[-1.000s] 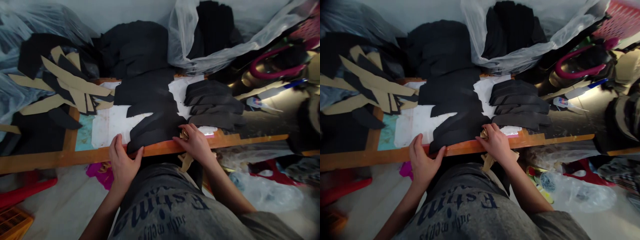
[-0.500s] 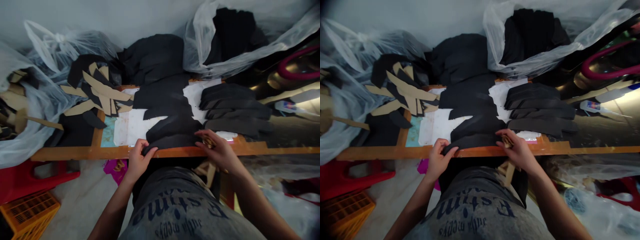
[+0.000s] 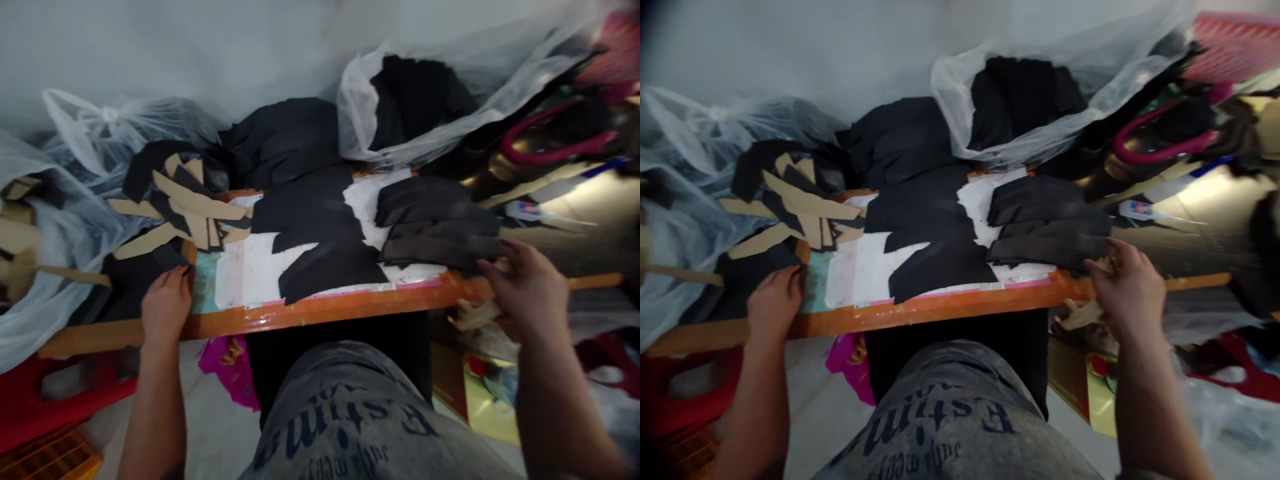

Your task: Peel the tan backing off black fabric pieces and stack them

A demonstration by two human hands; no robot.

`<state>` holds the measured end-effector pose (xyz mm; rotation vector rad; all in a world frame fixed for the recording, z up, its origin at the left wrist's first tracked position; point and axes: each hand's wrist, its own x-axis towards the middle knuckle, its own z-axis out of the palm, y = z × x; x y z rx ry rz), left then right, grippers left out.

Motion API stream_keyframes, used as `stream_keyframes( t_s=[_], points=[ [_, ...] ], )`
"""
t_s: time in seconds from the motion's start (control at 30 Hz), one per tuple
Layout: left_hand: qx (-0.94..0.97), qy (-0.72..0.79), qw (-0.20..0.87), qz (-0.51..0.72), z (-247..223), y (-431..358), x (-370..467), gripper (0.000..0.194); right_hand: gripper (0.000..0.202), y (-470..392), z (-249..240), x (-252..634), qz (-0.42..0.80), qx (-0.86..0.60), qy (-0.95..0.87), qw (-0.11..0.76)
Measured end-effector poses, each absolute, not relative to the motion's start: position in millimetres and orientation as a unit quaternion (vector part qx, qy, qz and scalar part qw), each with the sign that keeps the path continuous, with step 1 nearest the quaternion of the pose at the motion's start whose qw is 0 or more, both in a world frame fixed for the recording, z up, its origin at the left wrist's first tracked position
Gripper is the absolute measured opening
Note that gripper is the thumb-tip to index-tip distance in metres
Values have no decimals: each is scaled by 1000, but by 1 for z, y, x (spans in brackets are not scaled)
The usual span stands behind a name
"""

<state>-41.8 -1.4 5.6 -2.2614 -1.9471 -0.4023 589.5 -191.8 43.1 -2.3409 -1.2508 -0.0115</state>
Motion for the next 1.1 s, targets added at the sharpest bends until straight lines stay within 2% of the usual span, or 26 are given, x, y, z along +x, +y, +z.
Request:
stream_keyframes(
  t_s=[0.07, 0.13, 0.2, 0.3, 0.4, 0.53, 0.73, 0.8, 0.93, 1.1],
  points=[
    [-764, -611, 132, -160, 6, -10, -30, 34, 49, -190, 50, 574, -71, -858, -455, 229],
    [-797, -532, 168, -231, 14, -31, 7, 25, 33, -185, 60, 542, -40, -830, -483, 276],
    [-840, -431, 158, -290, 25, -60, 61, 30, 23, -178, 69, 500, 129, -759, -546, 330],
    [-898, -298, 78, -313, 37, -104, 142, 41, 19, -167, 73, 435, 417, -589, -601, 343],
    [-900, -268, 39, -341, 38, -128, 188, 43, 25, -157, 63, 395, 537, -517, -541, 390],
    [-897, -280, 38, -341, 34, -131, 194, 46, 33, -151, 48, 385, 594, -502, -467, 422],
    [-906, -258, 39, -333, 35, -130, 189, 54, 31, -154, 45, 390, 643, -457, -421, 448],
    [-903, -263, -13, -340, 37, -130, 190, 55, 29, -155, 46, 390, 637, -453, -425, 456],
    [-878, -267, -190, -349, 45, -128, 188, 57, 25, -157, 46, 390, 642, -450, -391, 483],
    [-886, -218, -214, -348, 53, -124, 188, 58, 26, -158, 40, 383, 688, -399, -324, 512]
  ],
)
